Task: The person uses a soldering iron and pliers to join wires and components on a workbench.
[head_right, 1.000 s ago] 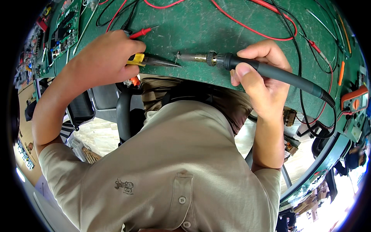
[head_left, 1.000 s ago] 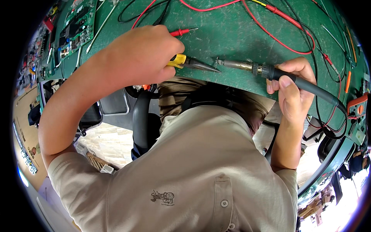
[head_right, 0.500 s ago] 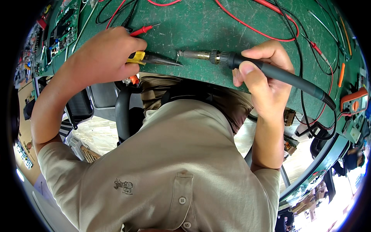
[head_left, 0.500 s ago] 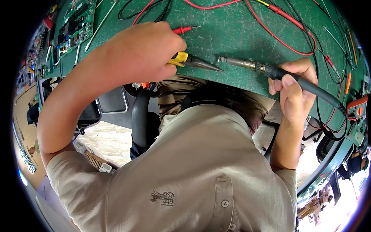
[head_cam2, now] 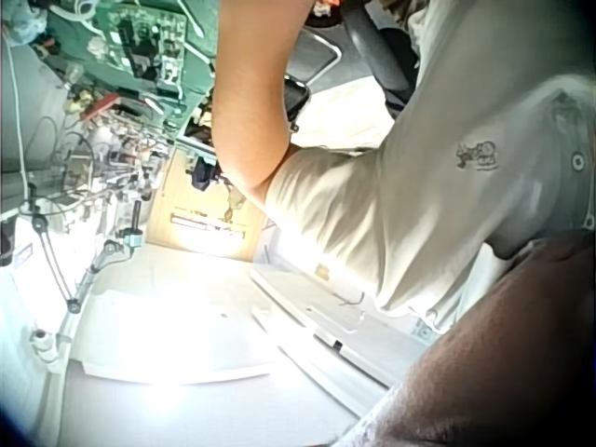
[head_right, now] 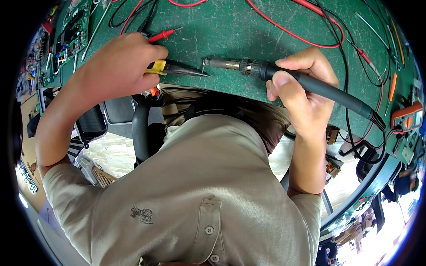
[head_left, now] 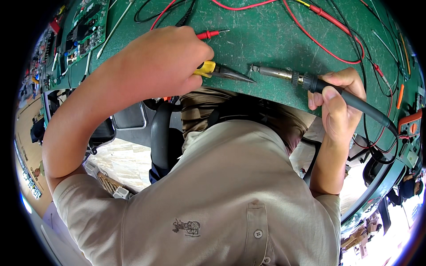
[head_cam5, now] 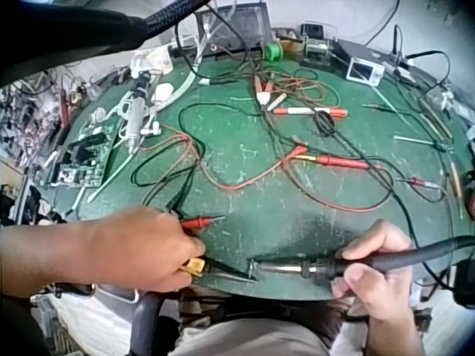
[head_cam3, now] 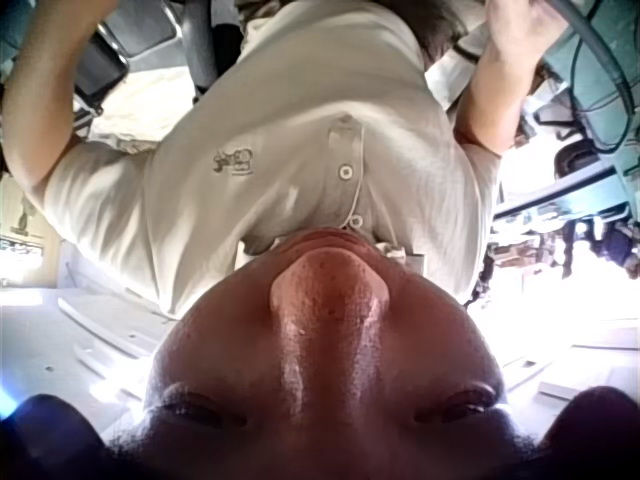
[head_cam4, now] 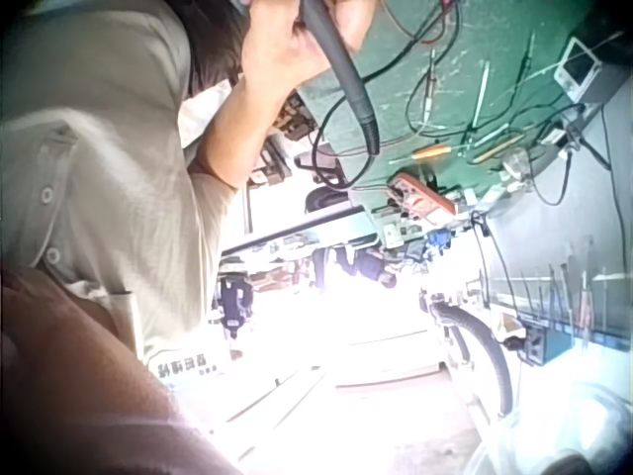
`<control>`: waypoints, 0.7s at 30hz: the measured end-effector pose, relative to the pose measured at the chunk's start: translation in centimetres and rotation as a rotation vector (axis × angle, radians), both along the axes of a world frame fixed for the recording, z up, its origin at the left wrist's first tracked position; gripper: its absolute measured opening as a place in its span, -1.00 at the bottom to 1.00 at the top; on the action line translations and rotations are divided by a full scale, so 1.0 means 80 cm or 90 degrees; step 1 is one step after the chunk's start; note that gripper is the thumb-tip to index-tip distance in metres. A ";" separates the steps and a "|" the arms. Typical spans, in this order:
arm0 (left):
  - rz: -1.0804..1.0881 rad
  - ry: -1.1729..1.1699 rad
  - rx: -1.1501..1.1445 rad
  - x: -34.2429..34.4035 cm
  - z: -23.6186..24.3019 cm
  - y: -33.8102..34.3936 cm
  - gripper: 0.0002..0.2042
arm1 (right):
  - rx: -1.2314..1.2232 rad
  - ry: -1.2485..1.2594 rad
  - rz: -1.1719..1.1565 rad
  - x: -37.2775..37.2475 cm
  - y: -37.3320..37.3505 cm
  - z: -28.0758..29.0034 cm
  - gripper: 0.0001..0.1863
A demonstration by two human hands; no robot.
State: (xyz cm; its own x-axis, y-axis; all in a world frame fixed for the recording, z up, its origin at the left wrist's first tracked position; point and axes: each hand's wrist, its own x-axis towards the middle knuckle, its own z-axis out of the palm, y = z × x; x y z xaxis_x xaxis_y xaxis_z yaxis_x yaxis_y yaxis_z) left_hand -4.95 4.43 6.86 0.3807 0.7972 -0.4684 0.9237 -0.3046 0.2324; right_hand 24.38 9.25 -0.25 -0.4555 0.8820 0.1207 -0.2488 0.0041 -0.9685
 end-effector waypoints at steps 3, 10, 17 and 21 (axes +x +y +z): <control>-0.005 0.003 0.001 -0.001 0.000 0.000 -0.84 | -0.006 -0.001 0.001 -0.001 0.000 0.001 -0.86; -0.003 0.009 0.002 0.000 0.001 0.001 -0.84 | 0.018 0.003 0.037 0.005 0.003 -0.003 -0.87; 0.004 0.017 -0.003 0.001 0.001 0.001 -0.83 | 0.012 0.013 0.043 0.006 0.004 -0.003 -0.87; -0.002 0.012 0.002 0.000 0.000 0.001 -0.83 | 0.008 0.002 0.037 0.004 0.003 -0.001 -0.86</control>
